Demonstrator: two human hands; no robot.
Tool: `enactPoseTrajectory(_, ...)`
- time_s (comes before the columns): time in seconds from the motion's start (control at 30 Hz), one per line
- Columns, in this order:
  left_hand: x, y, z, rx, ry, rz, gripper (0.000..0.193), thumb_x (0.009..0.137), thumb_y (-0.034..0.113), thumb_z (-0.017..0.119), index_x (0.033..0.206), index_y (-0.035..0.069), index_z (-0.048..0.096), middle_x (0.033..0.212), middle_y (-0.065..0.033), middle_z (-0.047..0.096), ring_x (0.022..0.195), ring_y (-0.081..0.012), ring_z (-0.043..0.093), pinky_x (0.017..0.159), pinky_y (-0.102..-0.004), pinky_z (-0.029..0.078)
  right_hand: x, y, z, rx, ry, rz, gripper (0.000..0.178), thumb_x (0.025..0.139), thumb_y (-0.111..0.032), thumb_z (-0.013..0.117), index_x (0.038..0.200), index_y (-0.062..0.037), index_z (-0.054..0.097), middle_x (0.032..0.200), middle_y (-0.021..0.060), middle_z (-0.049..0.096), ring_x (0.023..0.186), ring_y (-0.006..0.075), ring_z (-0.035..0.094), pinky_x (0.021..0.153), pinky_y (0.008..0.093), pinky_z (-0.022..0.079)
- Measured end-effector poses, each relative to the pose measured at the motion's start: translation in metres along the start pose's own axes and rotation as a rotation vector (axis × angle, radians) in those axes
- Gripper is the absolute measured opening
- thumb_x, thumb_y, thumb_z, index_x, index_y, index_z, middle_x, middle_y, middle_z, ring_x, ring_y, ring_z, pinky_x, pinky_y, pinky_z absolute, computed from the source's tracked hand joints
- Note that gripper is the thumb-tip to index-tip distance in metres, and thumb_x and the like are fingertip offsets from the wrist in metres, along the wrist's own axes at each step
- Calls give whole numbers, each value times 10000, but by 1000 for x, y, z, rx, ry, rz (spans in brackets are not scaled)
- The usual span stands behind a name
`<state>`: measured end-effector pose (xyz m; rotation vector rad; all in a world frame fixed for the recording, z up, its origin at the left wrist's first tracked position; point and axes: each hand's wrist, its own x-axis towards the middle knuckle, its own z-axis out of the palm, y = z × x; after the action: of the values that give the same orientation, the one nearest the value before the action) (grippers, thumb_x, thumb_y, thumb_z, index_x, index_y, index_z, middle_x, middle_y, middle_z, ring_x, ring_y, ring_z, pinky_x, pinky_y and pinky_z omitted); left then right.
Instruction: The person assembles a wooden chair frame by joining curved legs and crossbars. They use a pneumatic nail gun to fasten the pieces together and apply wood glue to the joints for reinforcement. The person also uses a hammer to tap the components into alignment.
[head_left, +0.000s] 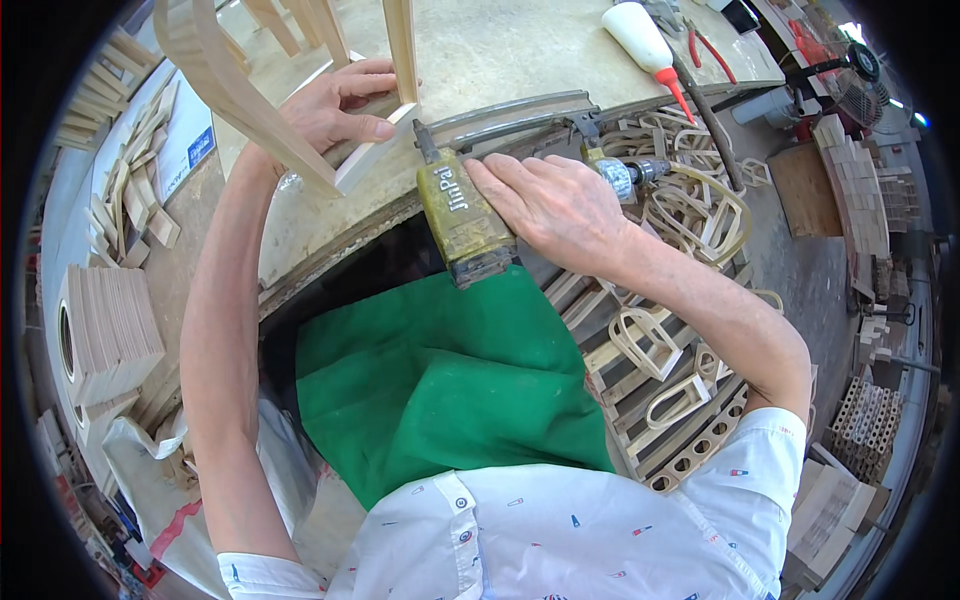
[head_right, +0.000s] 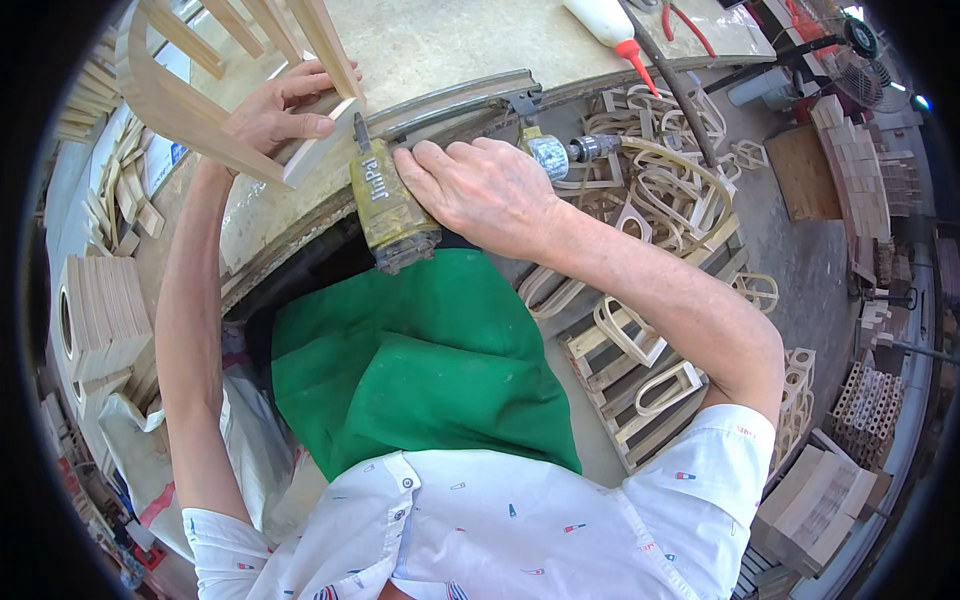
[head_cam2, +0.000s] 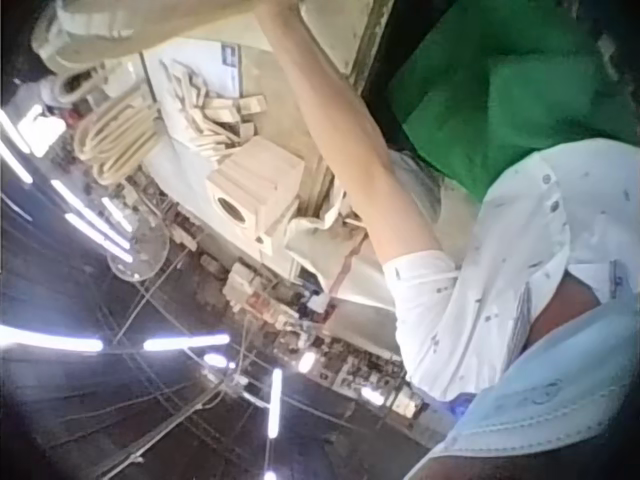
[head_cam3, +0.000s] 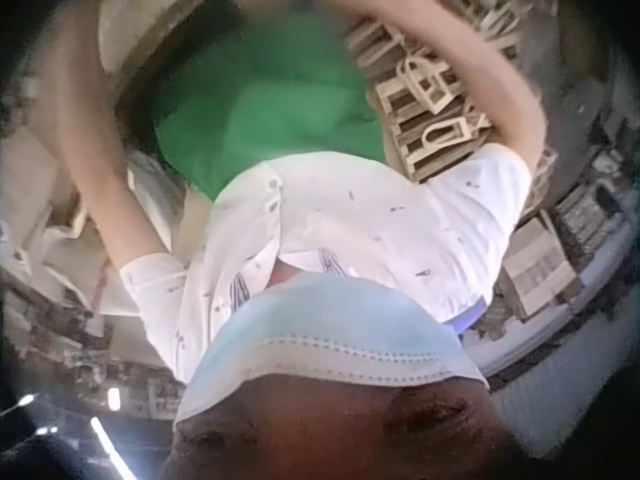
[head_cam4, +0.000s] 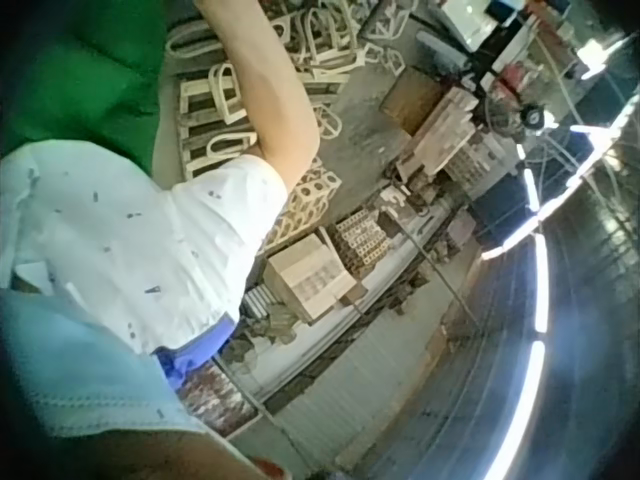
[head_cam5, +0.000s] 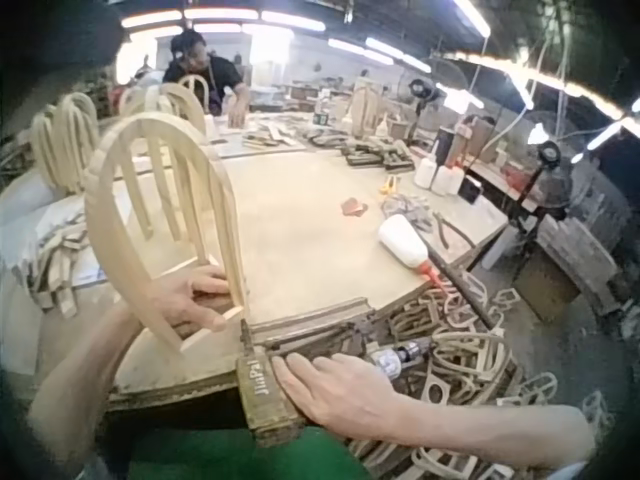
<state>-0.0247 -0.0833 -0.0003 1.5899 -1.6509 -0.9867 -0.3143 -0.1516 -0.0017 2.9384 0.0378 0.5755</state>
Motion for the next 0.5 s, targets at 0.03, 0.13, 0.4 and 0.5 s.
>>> enactPoseTrajectory(0.03,0,2,0,4,4,-11,601,728,196,749,1296,77,594,1427,-21,441,1309,-196,421,1114,-330,317,-1,0,1,-20,10,-16,420,761,-133,576,1151,22,579,857,37,565,675,133,592,589,273,486)
enactPoseTrajectory(0.13,0,1,0,11,4,-15,594,729,187,748,1292,75,597,1428,-19,443,1308,-196,424,1114,-329,317,1,0,3,-28,10,-19,421,759,-139,580,1147,24,581,856,36,566,672,135,592,589,270,485)
enactPoseTrajectory(0.4,-2,5,3,-55,1,-23,598,730,173,748,1296,62,590,1433,-22,437,1307,-194,425,1113,-325,320,1,-3,2,-45,-15,-3,414,762,-142,584,1143,21,579,836,31,563,668,131,595,586,267,486)
enactPoseTrajectory(0.5,0,4,1,-43,-8,-16,608,730,169,751,1303,58,582,1436,-25,432,1312,-196,418,1115,-324,316,2,-3,-2,-14,-24,25,388,770,-132,584,1129,16,576,848,45,567,693,152,615,597,282,503)
